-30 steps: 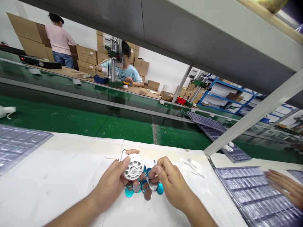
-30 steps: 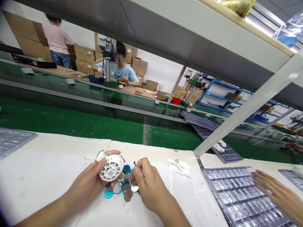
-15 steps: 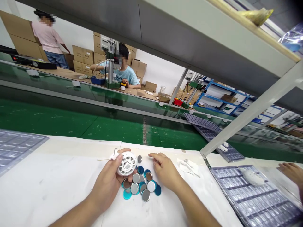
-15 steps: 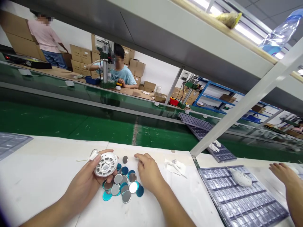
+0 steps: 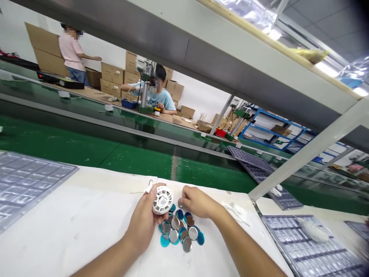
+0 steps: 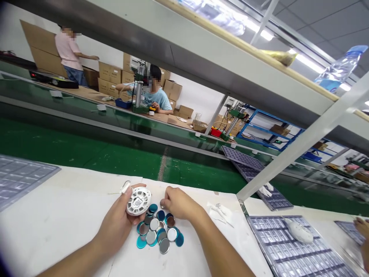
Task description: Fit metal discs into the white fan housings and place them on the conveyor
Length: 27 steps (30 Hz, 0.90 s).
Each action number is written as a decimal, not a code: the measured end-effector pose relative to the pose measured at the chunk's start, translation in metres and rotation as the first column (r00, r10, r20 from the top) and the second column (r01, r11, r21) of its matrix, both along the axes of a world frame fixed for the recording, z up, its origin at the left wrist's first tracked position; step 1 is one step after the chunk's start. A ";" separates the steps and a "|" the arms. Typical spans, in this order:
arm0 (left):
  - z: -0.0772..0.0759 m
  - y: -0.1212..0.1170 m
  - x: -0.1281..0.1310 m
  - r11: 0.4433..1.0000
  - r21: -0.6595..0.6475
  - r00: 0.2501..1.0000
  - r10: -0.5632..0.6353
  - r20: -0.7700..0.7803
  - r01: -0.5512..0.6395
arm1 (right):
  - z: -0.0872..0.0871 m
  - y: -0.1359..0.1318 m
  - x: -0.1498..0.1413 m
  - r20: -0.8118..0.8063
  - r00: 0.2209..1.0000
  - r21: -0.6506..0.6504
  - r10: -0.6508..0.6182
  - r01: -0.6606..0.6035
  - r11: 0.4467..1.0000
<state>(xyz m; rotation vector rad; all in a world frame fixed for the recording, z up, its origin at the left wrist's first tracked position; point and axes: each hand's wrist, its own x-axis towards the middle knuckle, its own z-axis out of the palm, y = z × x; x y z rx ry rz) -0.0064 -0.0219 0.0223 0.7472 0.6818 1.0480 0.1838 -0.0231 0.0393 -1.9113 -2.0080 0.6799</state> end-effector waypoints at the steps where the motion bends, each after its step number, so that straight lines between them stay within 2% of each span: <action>1: 0.000 -0.001 0.000 1.000 0.014 1.000 -0.019 0.009 0.019 | 0.002 -0.008 -0.001 -0.036 0.999 0.034 -0.032 0.033 0.999; 4: 0.002 -0.003 -0.001 0.996 0.040 0.997 -0.075 0.030 0.074 | 0.002 -0.037 -0.009 -0.301 0.943 0.177 -0.141 0.201 0.963; 6: 0.002 -0.006 0.000 0.994 0.040 0.994 -0.102 0.031 0.101 | -0.002 -0.053 -0.016 -0.462 0.875 0.315 -0.146 0.316 0.895; 7: 0.002 -0.008 0.001 0.993 0.035 0.993 -0.117 0.027 0.116 | -0.004 -0.058 -0.020 -0.485 0.865 0.405 -0.127 0.351 0.844; 10: 0.003 -0.015 0.003 0.986 0.031 0.986 -0.164 0.004 0.164 | -0.009 -0.067 -0.027 -0.366 0.927 0.653 -0.075 0.314 0.689; 12: 0.003 -0.018 0.004 0.979 0.052 0.981 -0.194 -0.030 0.195 | -0.009 -0.067 -0.029 -0.274 0.961 0.737 -0.043 0.238 0.633; 16: -0.001 -0.021 0.003 0.963 0.094 0.963 -0.241 -0.121 0.253 | -0.007 -0.066 -0.031 -0.140 0.990 0.817 -0.012 0.122 0.564; 19: -0.004 -0.022 0.004 0.964 0.080 0.962 -0.244 -0.124 0.255 | -0.005 -0.066 -0.035 -0.068 0.997 0.847 -0.027 0.072 0.527; 27: 0.007 -0.029 0.009 0.987 0.079 0.967 -0.118 -0.225 0.139 | 0.000 -0.066 -0.042 0.117 0.990 0.846 -0.073 -0.061 0.529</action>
